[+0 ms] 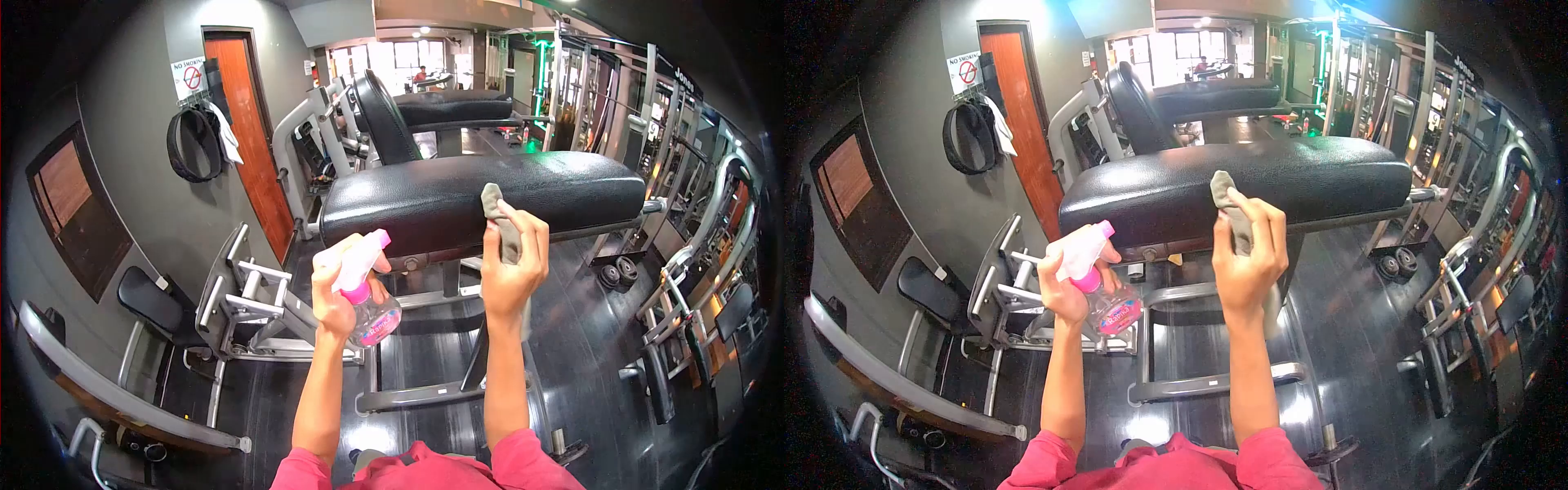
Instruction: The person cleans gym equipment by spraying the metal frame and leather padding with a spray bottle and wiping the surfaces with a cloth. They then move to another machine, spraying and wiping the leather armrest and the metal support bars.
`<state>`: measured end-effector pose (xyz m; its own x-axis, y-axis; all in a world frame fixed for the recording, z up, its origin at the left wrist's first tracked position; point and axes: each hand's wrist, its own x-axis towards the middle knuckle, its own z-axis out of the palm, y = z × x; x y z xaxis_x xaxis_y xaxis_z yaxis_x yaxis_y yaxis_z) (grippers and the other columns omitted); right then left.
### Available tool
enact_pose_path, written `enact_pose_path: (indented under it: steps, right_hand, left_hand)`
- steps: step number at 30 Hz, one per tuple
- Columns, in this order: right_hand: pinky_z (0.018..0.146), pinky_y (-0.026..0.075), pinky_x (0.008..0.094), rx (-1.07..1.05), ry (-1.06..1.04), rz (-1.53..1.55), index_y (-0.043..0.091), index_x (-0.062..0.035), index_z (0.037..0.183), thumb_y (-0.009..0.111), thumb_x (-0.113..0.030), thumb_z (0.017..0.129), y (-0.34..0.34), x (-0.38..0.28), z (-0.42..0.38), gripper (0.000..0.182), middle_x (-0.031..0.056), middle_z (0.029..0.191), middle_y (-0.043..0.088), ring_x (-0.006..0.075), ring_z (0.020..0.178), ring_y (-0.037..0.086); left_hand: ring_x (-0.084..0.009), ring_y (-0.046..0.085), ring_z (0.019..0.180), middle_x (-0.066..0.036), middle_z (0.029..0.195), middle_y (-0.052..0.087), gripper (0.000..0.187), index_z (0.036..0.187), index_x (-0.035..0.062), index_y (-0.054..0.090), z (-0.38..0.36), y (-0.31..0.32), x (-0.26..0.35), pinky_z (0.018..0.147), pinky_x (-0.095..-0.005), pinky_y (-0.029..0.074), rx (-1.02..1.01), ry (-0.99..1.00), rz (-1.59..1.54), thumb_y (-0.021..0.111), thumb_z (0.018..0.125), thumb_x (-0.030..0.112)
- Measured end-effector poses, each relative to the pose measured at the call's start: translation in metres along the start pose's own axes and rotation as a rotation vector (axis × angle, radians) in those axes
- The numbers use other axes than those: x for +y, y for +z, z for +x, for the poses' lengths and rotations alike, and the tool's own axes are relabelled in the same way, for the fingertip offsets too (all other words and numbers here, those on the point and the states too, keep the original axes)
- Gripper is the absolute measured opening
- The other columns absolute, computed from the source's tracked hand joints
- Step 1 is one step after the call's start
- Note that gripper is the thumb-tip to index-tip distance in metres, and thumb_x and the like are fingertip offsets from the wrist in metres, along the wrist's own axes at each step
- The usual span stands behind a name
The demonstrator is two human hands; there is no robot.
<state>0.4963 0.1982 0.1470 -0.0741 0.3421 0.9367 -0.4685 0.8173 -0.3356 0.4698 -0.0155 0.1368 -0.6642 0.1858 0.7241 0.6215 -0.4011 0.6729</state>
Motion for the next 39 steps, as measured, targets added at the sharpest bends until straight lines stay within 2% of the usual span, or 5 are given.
enact_pose_path:
  steps: [7,14,21,32,39]
  right_hand:
    - [0.071,0.053,0.0357,-0.306,-0.194,0.100,0.072,-0.0133,0.109,0.079,-0.007,0.071,0.018,-0.022,-0.038,0.040,0.0025,0.099,0.065,0.0232,0.083,0.062]
    - [0.082,0.052,0.0387,0.031,-0.012,-0.078,0.072,-0.0060,0.105,0.070,0.008,0.074,-0.008,0.004,-0.010,0.034,0.0128,0.100,0.065,0.0285,0.092,0.064]
    - [0.077,0.053,0.0377,-0.239,-0.152,0.065,0.072,-0.0092,0.106,0.076,-0.003,0.073,0.022,-0.025,-0.050,0.034,0.0091,0.100,0.067,0.0266,0.089,0.065]
    - [0.086,0.050,0.0392,0.047,0.044,-0.078,0.068,-0.0013,0.103,0.070,0.003,0.079,0.020,-0.019,-0.048,0.025,0.0145,0.103,0.065,0.0294,0.096,0.063]
    - [0.083,0.053,0.0390,-0.151,-0.095,-0.073,0.069,-0.0064,0.101,0.074,-0.003,0.075,0.017,-0.019,-0.063,0.027,0.0126,0.103,0.066,0.0302,0.094,0.065]
  left_hand:
    - [-0.0166,0.058,0.045,-0.015,0.079,0.064,0.076,0.094,-0.0111,0.063,0.004,-0.002,0.005,0.044,-0.0283,0.050,-0.037,-0.059,-0.172,0.039,0.093,0.061]
    - [-0.0138,0.060,0.046,-0.012,0.073,0.066,0.053,0.085,-0.0076,0.066,0.009,-0.012,0.001,0.044,-0.0245,0.047,-0.129,-0.136,-0.057,0.045,0.100,0.038]
    - [-0.0141,0.060,0.045,-0.012,0.073,0.066,0.051,0.087,-0.0077,0.066,0.010,-0.013,0.003,0.043,-0.0250,0.047,-0.133,-0.182,-0.090,0.044,0.100,0.036]
    - [-0.0153,0.061,0.046,-0.010,0.070,0.066,0.056,0.082,-0.0058,0.066,0.010,-0.017,-0.001,0.043,-0.0269,0.047,-0.166,-0.202,-0.071,0.043,0.099,0.042]
    - [-0.0158,0.061,0.046,-0.010,0.071,0.066,0.057,0.081,-0.0061,0.066,0.011,-0.017,0.002,0.044,-0.0268,0.047,-0.181,-0.235,-0.078,0.042,0.098,0.043]
